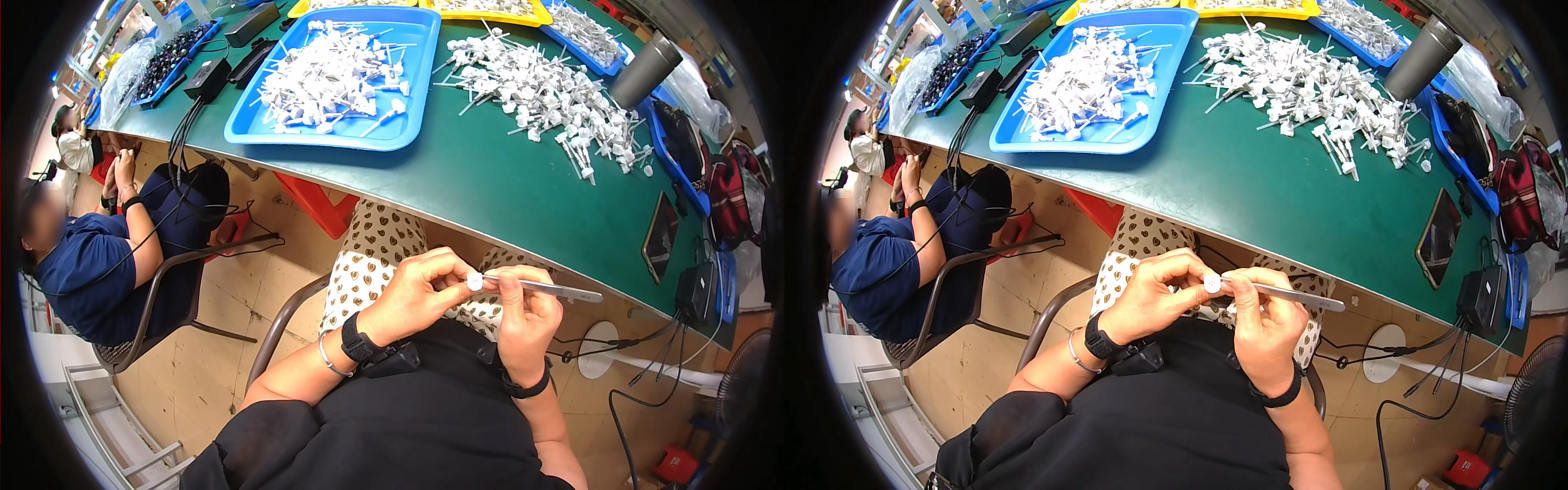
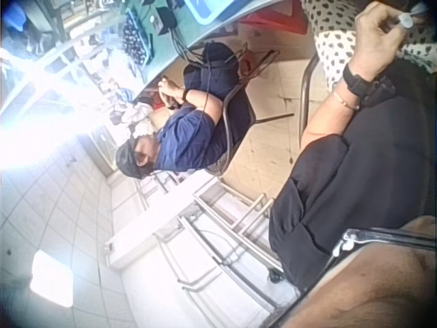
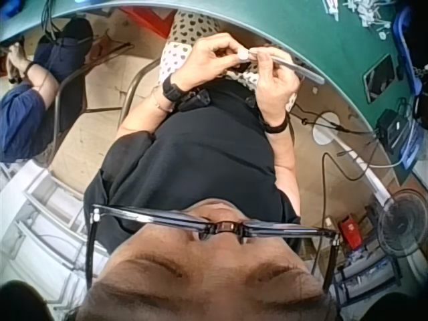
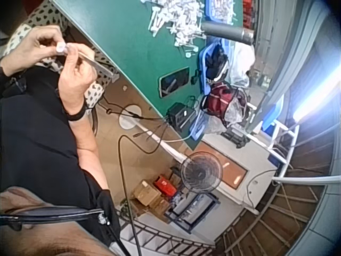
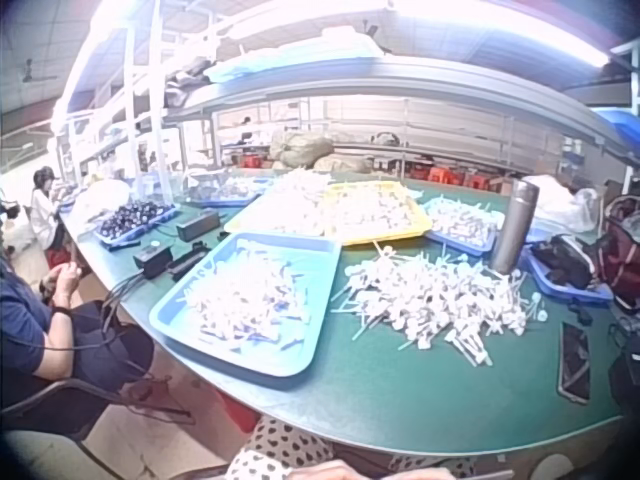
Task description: The person sits at a green workbench and uses tweezers to pick up small white plastic components from a blue tray. They manipulate the components with the tweezers and their fingers, then place them onto the table surface. The process is repeated continuously throughout the clip.
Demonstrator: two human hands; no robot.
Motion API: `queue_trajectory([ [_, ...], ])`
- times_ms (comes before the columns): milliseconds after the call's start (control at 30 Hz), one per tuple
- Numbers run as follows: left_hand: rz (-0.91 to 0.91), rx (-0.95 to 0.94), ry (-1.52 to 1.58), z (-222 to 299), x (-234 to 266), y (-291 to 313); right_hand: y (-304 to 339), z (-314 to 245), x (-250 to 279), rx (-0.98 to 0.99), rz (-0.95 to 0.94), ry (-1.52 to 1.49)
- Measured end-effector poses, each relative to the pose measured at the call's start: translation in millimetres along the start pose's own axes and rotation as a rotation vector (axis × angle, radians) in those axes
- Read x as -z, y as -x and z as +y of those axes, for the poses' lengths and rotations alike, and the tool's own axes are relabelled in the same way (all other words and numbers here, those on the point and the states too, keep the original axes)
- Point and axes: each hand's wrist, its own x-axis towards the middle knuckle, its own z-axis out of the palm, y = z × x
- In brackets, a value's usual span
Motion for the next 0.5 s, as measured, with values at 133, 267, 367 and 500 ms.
queue_trajectory([
  [133, 0.012, -0.039, -0.029, 0, -1, 0, 0, -1, 4, 0.035, -0.067, 0.138],
  [267, -0.001, -0.073, -0.025, -7, -1, 1, -4, -6, 7, 0.046, -0.106, 0.162],
  [367, 0.002, -0.05, 0.022, -6, -1, 1, -2, -9, 3, -0.021, -0.02, 0.03],
  [500, -0.016, 0.002, 0.059, -4, -1, -2, 2, -10, 0, 0.012, 0.051, -0.002],
])
